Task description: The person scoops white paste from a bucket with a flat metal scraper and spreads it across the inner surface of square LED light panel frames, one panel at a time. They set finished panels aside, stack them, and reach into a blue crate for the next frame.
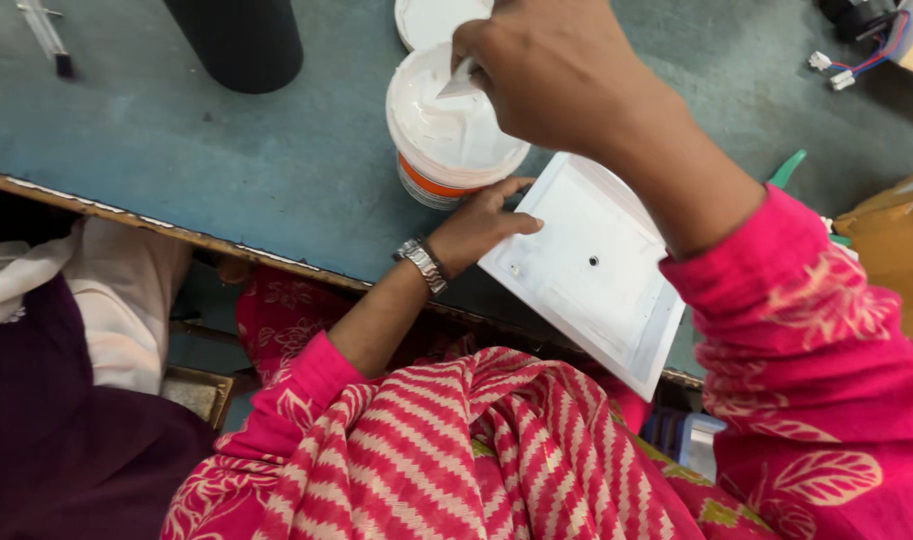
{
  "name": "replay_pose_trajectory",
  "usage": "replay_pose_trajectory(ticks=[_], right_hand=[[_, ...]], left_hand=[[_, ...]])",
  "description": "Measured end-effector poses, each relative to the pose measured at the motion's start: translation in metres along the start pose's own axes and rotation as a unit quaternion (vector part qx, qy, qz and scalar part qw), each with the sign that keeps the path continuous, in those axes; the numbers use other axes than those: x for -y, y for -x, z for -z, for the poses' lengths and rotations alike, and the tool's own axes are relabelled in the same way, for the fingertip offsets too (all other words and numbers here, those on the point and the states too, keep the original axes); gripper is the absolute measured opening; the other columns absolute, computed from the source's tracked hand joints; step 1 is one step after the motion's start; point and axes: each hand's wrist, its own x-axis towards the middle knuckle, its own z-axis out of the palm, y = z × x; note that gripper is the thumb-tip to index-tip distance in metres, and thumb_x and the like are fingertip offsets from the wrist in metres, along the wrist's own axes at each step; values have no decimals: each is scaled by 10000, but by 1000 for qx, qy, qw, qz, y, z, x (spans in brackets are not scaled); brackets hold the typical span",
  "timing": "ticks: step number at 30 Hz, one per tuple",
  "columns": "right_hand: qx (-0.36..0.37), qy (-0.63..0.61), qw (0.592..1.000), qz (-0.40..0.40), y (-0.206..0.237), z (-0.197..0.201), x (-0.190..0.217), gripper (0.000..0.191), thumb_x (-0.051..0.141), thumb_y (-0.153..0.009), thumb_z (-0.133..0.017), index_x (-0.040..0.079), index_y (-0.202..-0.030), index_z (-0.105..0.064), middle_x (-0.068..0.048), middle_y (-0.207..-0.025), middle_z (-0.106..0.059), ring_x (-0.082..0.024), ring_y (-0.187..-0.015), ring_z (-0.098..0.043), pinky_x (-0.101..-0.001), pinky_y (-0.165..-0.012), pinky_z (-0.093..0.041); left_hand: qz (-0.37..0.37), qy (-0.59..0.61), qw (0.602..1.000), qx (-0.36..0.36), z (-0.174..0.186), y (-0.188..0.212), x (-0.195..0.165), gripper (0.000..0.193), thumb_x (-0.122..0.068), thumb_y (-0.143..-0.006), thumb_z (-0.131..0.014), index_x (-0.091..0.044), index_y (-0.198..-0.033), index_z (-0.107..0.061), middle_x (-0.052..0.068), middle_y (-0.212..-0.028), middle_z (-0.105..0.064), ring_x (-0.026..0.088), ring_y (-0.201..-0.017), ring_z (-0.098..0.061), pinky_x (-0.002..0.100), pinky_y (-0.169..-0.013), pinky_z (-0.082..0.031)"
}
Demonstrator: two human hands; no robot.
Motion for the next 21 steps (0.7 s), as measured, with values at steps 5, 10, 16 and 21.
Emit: replay_pose_trajectory(ticks=[5,10,16,21], right_hand=[[28,-8,999,-32,-31,-34,-9,233,57,-789,-758,59,-1017,-808,-146,-815,-735,-313,-723,-716,-405,-627,-544],[94,-73,993,-23,-38,-39,-20,293,43,-792,-764,87,-1077,-814,-151,-817,-748,-323,-725,-720,-414,-649,-549],[163,-137,976,-37,-44,-22,-22,335,62,-806,-773,89,-1140,-791,-149,-918,-766,-311,-765,-737,-403,-670,-559],[165,-197,964,-62,-33,2,-33,286,82,-858,-773,70,-1143,-760,-140,-969,-761,-296,-814,-725,-390,-699,-545]], left_hand=[[1,2,1000,10,0,-2,4,692,-245,-842,-667,-3,-1466,-492,139,-1267,-683,165,-1077,-650,304,-936,-517],[-11,-1,1000,6,1,-2,5,686,-234,-845,-665,-3,-1466,-486,129,-1291,-672,160,-1123,-645,305,-973,-508],[-3,-10,1000,2,2,0,4,678,-230,-841,-664,-11,-1460,-498,130,-1280,-674,163,-1120,-650,306,-971,-509],[-3,22,1000,15,2,-1,4,669,-209,-844,-653,-11,-1461,-491,135,-1257,-677,170,-1083,-655,314,-944,-524]])
